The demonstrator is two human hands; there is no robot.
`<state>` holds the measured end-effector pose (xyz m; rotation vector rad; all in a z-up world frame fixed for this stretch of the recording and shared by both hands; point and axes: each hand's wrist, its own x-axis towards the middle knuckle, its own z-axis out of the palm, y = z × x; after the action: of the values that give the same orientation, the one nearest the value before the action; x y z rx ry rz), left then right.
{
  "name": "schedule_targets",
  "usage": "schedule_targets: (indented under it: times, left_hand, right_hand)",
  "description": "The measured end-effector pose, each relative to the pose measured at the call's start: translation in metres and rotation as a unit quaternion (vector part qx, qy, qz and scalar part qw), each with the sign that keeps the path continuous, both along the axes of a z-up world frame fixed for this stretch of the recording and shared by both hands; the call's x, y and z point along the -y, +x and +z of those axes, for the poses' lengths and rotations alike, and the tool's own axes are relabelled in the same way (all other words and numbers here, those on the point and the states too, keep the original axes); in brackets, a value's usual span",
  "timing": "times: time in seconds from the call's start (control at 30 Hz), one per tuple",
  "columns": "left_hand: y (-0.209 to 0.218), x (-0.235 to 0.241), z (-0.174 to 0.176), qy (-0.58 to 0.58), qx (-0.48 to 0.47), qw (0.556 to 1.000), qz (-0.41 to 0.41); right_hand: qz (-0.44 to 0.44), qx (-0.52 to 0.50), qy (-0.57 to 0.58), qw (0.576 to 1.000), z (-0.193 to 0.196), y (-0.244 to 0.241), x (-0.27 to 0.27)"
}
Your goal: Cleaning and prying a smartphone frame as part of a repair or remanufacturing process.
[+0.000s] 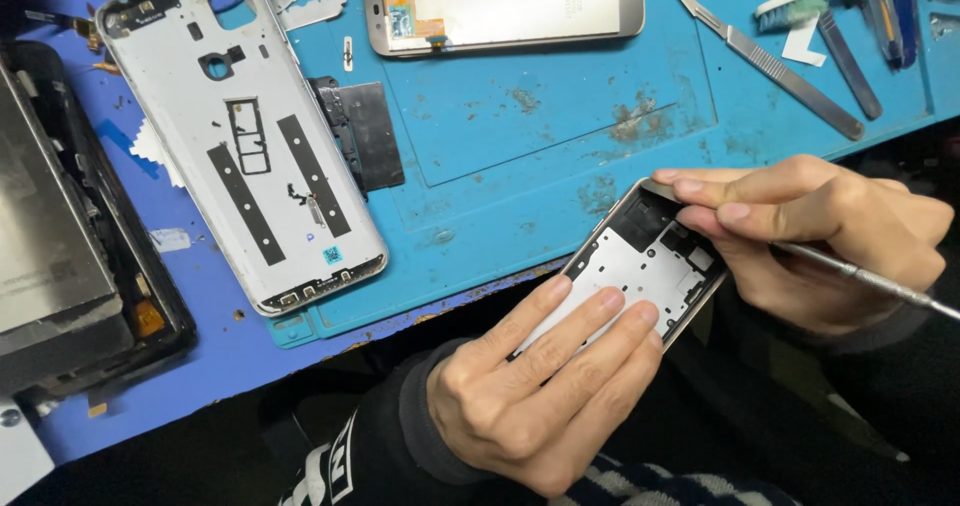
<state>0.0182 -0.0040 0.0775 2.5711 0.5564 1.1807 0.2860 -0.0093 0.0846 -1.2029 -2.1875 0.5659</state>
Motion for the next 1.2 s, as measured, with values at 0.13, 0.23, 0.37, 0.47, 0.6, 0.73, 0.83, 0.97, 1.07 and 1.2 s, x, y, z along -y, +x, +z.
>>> schedule_targets:
  times: [0.13,0.23,0.37,0.47,0.6,0.73,0.83,0.97,1.07,1.2]
  left_hand:
    - [0.0,0.0,-0.001,0.01,-0.004,1.0,-0.003]
    - [0.0,-0.002,0.001,0.004,-0.001,1.0,-0.005]
    - [0.002,-0.001,-0.002,0.016,0.001,1.0,-0.006]
    - [0.001,0.001,-0.001,0.015,-0.004,1.0,0.0]
    - [0.001,0.0,-0.001,0.012,-0.002,1.0,0.003]
    - [-0.001,0.0,-0.002,0.012,-0.003,1.0,-0.006]
    - [0.0,0.0,-0.004,0.018,-0.004,1.0,-0.008]
    - [-0.001,0.001,-0.003,0.016,-0.003,1.0,0.002]
    - [0.0,0.001,-0.003,0.015,0.007,1.0,-0.001]
    - [-0.002,0.002,-0.004,0.013,0.005,1.0,0.008]
  right_hand:
    - [-0.042,-0.027,0.03,0.998,0.011,-0.016,-0.001]
    - [-0.055,-0.028,0.026,0.998,0.014,-0.022,-0.004]
    - [-0.056,-0.05,0.009,0.997,0.007,-0.012,0.0]
    - [-0.052,-0.062,0.01,0.997,0.007,-0.015,-0.001]
    - [-0.048,-0.062,0.011,0.997,0.001,-0.007,0.001]
    - [-0.053,-0.07,0.007,0.996,0.007,-0.015,-0.001]
    - [-0.065,-0.06,0.0,0.996,0.003,-0.01,0.002]
    - [-0.063,-0.062,-0.009,0.996,0.002,-0.011,-0.001]
    - [-0.052,-0.07,-0.007,0.996,-0.002,-0.003,0.0]
    - [-0.054,-0.067,-0.012,0.996,-0.001,-0.006,0.002]
